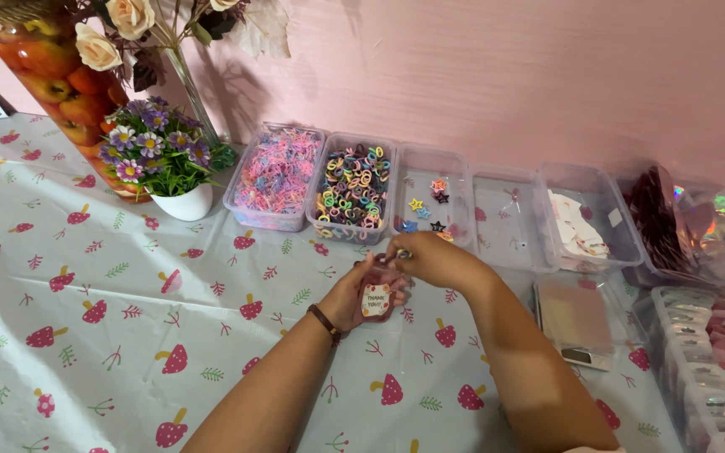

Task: Picking small hair accessories from bins and placing them into a small pouch

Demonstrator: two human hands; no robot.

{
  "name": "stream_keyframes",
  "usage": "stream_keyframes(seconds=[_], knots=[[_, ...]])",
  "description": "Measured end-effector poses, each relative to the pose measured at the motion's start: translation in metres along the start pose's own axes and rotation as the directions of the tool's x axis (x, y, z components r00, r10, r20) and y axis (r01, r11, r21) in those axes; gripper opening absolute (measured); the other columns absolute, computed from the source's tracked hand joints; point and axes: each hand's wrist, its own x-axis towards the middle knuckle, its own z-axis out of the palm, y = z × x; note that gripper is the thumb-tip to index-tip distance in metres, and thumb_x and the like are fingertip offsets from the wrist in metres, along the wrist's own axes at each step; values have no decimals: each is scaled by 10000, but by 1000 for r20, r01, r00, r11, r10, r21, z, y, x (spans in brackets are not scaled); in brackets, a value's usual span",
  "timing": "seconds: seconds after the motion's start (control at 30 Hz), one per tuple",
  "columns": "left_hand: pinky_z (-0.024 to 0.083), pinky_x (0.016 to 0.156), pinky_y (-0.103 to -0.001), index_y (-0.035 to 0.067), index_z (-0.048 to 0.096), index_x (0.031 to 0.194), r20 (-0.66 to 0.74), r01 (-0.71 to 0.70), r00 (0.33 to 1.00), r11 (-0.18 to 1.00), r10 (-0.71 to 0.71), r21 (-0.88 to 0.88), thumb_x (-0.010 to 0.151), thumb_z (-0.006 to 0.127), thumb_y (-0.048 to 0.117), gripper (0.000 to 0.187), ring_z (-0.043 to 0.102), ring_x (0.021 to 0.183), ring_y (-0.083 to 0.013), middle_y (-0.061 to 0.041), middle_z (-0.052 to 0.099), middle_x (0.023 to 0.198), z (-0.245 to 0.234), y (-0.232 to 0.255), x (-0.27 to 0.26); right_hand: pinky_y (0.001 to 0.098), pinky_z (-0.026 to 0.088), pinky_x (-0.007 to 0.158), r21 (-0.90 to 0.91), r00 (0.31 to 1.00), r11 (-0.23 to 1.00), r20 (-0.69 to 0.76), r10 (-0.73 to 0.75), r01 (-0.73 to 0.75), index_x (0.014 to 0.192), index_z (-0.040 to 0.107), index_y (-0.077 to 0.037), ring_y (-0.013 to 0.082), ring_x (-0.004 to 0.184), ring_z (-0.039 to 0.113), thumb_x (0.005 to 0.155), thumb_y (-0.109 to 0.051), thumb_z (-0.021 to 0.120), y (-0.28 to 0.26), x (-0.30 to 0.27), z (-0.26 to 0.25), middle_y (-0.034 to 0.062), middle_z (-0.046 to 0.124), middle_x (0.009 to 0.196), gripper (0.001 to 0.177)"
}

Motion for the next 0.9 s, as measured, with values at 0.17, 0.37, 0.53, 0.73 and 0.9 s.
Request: stream_keyframes(seconds=[0.17, 0.37, 0.53, 0.73, 0.9], knots=[[635, 550, -330, -14, 664, 1162, 31, -5, 1000, 960, -4, 282, 982, 541, 577, 630, 766, 851, -295, -200, 742, 953, 27, 9, -25, 413, 574, 776, -56, 996, 998, 87, 6, -1, 1006, 740, -71, 353, 884, 724, 910, -160, 617, -34, -31, -13, 173, 752, 911, 181], [595, 476, -273, -23, 634, 1153, 131, -139, 987, 924, 97, 357, 988, 651, 353, 411, 752, 827, -287, -203, 714, 906, 29, 5, -28, 377, 573, 756, -104, 980, 991, 190, -63, 84, 964, 735, -68, 307, 844, 713, 929, -126, 565, 3, -24, 7, 120, 738, 904, 184], [609, 790, -321, 10, 625, 1076, 223, -228, 963, 899, 152, 373, 997, 642, 317, 317, 724, 912, -225, -129, 707, 954, 30, 6, -29, 397, 569, 773, -65, 983, 995, 171, -64, 76, 950, 713, -43, 341, 865, 716, 920, -86, 554, -11, -31, 1, 144, 730, 893, 167], [581, 907, -364, 6, 598, 1130, 263, -267, 944, 930, 200, 252, 984, 635, 346, 372, 715, 1026, -244, -160, 711, 1048, 36, 8, -31, 427, 575, 768, 197, 997, 978, -2, -74, 73, 985, 662, -48, 348, 872, 725, 904, -78, 638, -16, -31, -9, 158, 736, 889, 90], [551, 973, -469, -7, 545, 1289, 241, -284, 941, 940, 236, 187, 1002, 596, 398, 499, 692, 1093, -333, -240, 668, 1173, 47, 10, -31, 177, 442, 506, 665, 966, 735, -254, 51, 136, 923, 665, -12, 65, 580, 541, 870, -21, 707, -16, -22, 3, 10, 609, 727, 68]])
